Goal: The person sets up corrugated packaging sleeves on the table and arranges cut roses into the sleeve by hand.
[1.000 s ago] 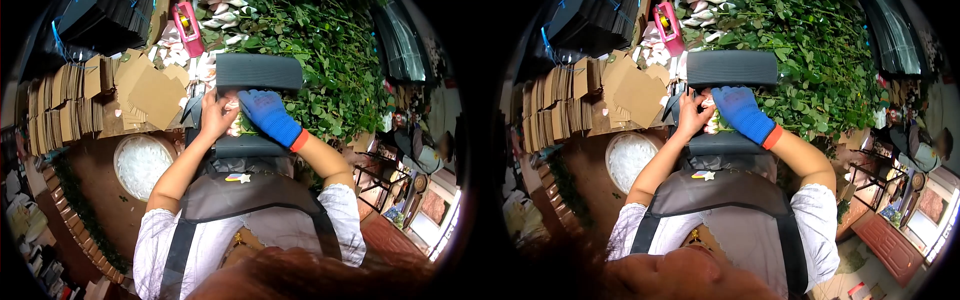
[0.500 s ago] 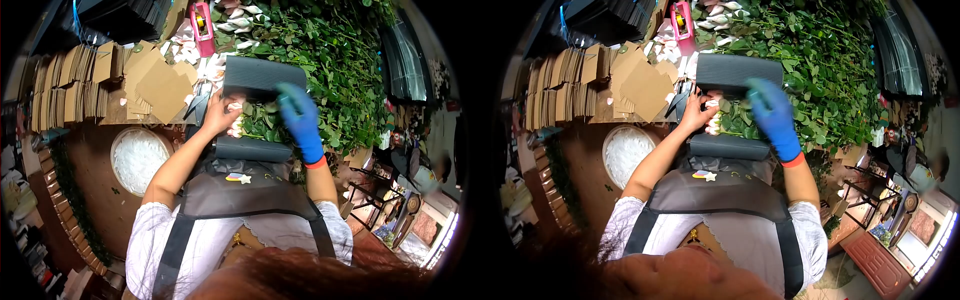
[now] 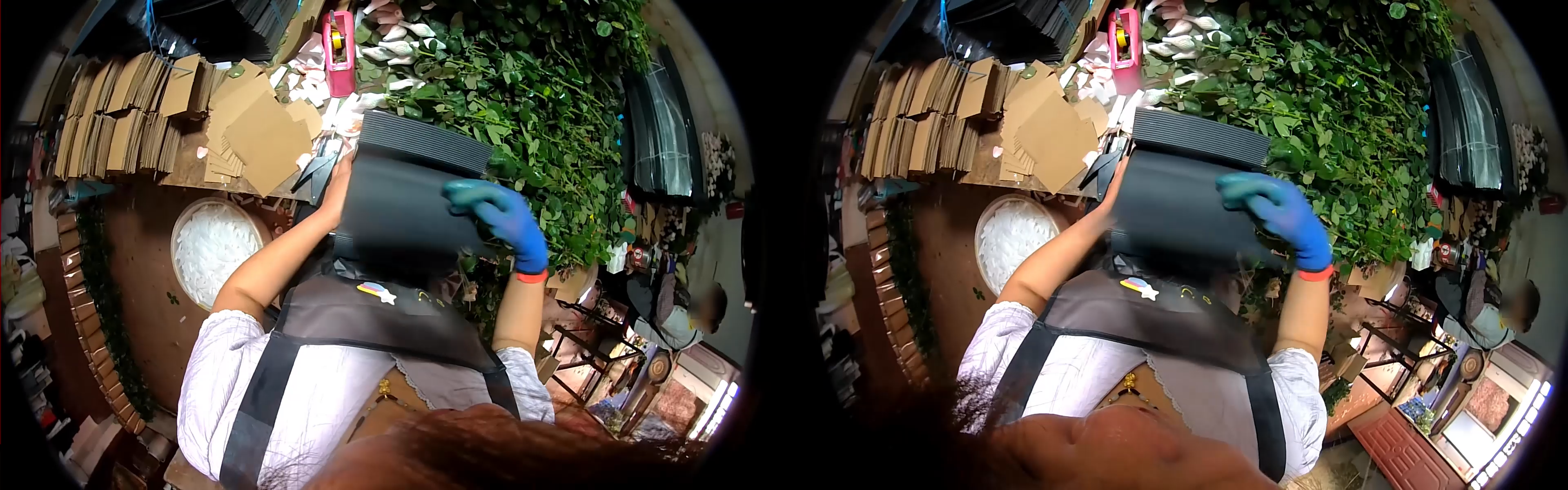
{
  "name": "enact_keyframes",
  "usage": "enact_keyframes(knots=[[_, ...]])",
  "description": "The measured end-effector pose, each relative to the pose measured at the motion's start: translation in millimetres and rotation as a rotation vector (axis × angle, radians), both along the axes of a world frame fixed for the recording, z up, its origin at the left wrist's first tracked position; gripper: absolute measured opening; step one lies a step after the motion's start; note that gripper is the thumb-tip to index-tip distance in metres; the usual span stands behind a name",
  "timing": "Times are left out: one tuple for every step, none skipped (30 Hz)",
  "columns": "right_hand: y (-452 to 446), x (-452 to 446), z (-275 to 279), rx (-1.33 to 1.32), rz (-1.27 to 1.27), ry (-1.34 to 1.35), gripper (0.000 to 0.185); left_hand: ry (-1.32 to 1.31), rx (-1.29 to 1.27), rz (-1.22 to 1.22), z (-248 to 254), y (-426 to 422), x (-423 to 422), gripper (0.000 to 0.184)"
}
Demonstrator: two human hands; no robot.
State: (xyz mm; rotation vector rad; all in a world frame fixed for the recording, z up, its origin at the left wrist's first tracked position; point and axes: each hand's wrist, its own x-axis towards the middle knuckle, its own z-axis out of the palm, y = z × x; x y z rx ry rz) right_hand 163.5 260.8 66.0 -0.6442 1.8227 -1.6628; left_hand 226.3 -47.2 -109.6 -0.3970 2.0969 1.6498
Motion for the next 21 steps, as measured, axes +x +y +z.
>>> enact_keyframes(knots=[[-19, 4, 4, 0.341, -0.057, -0.103, 0.037, 0.345, -0.367, -0.097, -1, -1, 1, 0.062], [-38, 11, -17, 0.27, -0.08, 0.192, 0.048, 0.319, -0.287, -0.085, 3, -3, 2, 0.063], [-38, 18, -21, 0.523, 0.004, 0.161, 0.059, 0.406, -0.236, -0.184, 9, -12, 1, 0.062], [-44, 20, -32, 0.669, 0.141, 0.339, 0.067, 0.491, -0.184, -0.281, 15, -27, -4, 0.062], [-51, 22, -44, 0.811, 0.281, 0.518, 0.075, 0.573, -0.131, -0.376, 19, -42, -7, 0.061], [-56, 26, -53, 0.922, 0.34, 0.537, 0.078, 0.559, -0.229, -0.428, 21, -56, -7, 0.051], [-63, 29, -59, 1.034, 0.398, 0.558, 0.081, 0.37, -0.565, -0.653, 57, -63, -11, 0.034], [-68, 31, -61, 1.146, 0.456, 0.577, 0.084, 0.365, -0.705, -0.727, 82, -62, -12, 0.027], [-72, 29, -58, 1.174, 0.492, 0.564, 0.083, 0.357, -0.846, -0.798, 95, -55, -12, 0.024], [-76, 27, -52, 1.202, 0.533, 0.551, 0.083, 0.543, -0.799, -0.732, 96, -43, -8, 0.025], [-80, 26, -49, 1.229, 0.574, 0.538, 0.082, 0.726, -0.749, -0.662, 97, -30, -6, 0.025], [-82, 27, -49, 1.21, 0.559, 0.553, 0.079, 0.875, -0.678, -0.707, 100, -18, -10, 0.028], [-80, 27, -51, 1.193, 0.543, 0.57, 0.077, 1.04, -0.54, -0.691, 82, -9, -15, 0.054], [-77, 27, -53, 1.179, 0.528, 0.587, 0.074, 1.083, -0.563, -0.73, 60, -3, -13, 0.068], [-72, 26, -53, 1.044, 0.491, 0.567, 0.071, 1.127, -0.583, -0.767, 46, 1, -12, 0.083], [-68, 25, -48, 0.912, 0.458, 0.544, 0.068, 1.122, -0.59, -0.779, 44, 3, -13, 0.085], [-65, 25, -42, 0.778, 0.423, 0.517, 0.065, 1.115, -0.599, -0.795, 42, 2, -15, 0.087], [-58, 24, -32, 0.616, 0.414, 0.22, 0.06, 1.106, -0.607, -0.82, 40, 0, -15, 0.09], [-57, 31, -28, 0.524, 0.429, 0.172, 0.06, 1.102, -0.615, -0.829, 39, 1, -12, 0.09], [-57, 35, -26, 0.429, 0.448, 0.135, 0.061, 1.101, -0.634, -0.832, 37, 0, -14, 0.09], [-57, 38, -22, 0.335, 0.465, 0.091, 0.061, 1.098, -0.65, -0.836, 36, 0, -14, 0.09]])
